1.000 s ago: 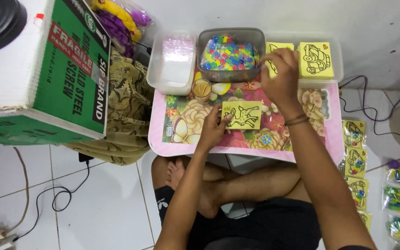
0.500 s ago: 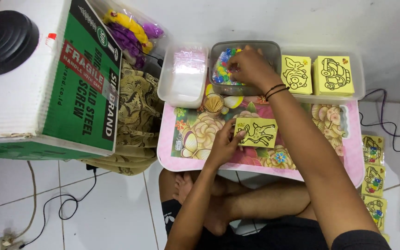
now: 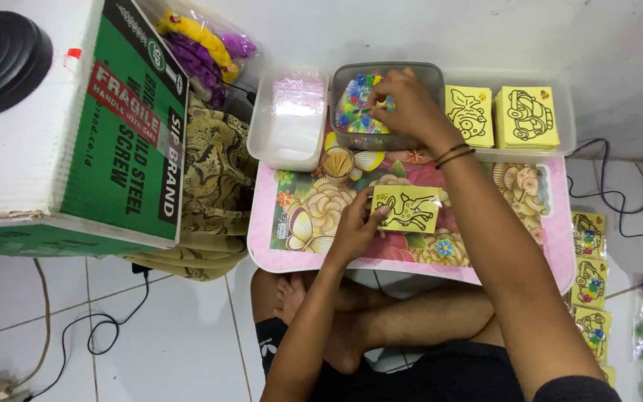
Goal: Assembling sand art kits by placing illustrated cards into individual plastic sleeves.
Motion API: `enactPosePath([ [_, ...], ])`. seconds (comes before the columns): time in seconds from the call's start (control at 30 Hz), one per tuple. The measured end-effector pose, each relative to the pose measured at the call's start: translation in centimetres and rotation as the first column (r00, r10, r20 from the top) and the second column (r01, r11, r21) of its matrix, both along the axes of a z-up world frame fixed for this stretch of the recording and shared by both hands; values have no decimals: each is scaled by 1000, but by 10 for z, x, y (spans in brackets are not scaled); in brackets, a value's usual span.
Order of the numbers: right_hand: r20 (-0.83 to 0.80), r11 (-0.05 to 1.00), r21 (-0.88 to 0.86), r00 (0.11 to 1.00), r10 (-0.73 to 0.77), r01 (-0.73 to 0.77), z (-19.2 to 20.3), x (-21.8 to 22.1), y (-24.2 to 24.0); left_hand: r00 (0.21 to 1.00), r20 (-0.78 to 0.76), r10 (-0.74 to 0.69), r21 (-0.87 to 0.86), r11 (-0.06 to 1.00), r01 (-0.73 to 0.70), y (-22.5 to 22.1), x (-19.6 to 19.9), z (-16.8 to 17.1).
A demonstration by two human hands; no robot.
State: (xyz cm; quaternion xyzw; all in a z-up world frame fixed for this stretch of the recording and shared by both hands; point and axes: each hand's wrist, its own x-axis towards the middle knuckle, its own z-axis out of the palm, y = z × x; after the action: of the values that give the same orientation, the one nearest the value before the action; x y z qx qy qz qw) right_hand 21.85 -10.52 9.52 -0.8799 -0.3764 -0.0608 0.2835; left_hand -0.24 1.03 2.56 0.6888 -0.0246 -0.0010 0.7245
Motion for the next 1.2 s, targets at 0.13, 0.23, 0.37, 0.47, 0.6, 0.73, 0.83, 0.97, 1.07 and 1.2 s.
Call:
enactPosePath([
  [0.13,-83,985,175,997,10,5,32,-39,-36,1000,-8,2,18,1000,-1,-1,2,-9],
  [0.23,-266,947,297,963,-40,122,28,-65,-77,997,81,10,-117,993,0,-1,3,-19],
  [0.37,-445,826,438,884,-145,356,-11,-92,-136,997,79,22,-130,991,-11,-5,-2,-20],
  [0.47,-488,708,520,847,-212,477,-32,-120,-164,995,95,31,-128,992,-18,-6,-1,-17],
  [0.6,-559,628,506,779,-284,591,-49,-162,-183,995,88,43,-127,991,-31,-7,-1,-21],
  [0.73,-644,604,523,743,-182,602,-63,-180,-195,995,89,41,-134,991,-29,-8,-1,-23],
  [0.83,-657,619,533,743,-127,577,-64,-188,-196,995,90,53,-127,991,-42,-10,-2,-27],
  [0.97,-668,614,569,743,-44,547,-62,-188,-191,995,92,50,-140,989,-37,-9,-2,-26],
  [1.07,-670,637,574,742,5,514,-65,-184,-188,995,92,32,-143,990,-18,-8,-3,-20],
  [1.2,-672,653,586,738,60,480,-56,-181,-178,997,80,16,-166,986,-3,-6,-1,-24],
])
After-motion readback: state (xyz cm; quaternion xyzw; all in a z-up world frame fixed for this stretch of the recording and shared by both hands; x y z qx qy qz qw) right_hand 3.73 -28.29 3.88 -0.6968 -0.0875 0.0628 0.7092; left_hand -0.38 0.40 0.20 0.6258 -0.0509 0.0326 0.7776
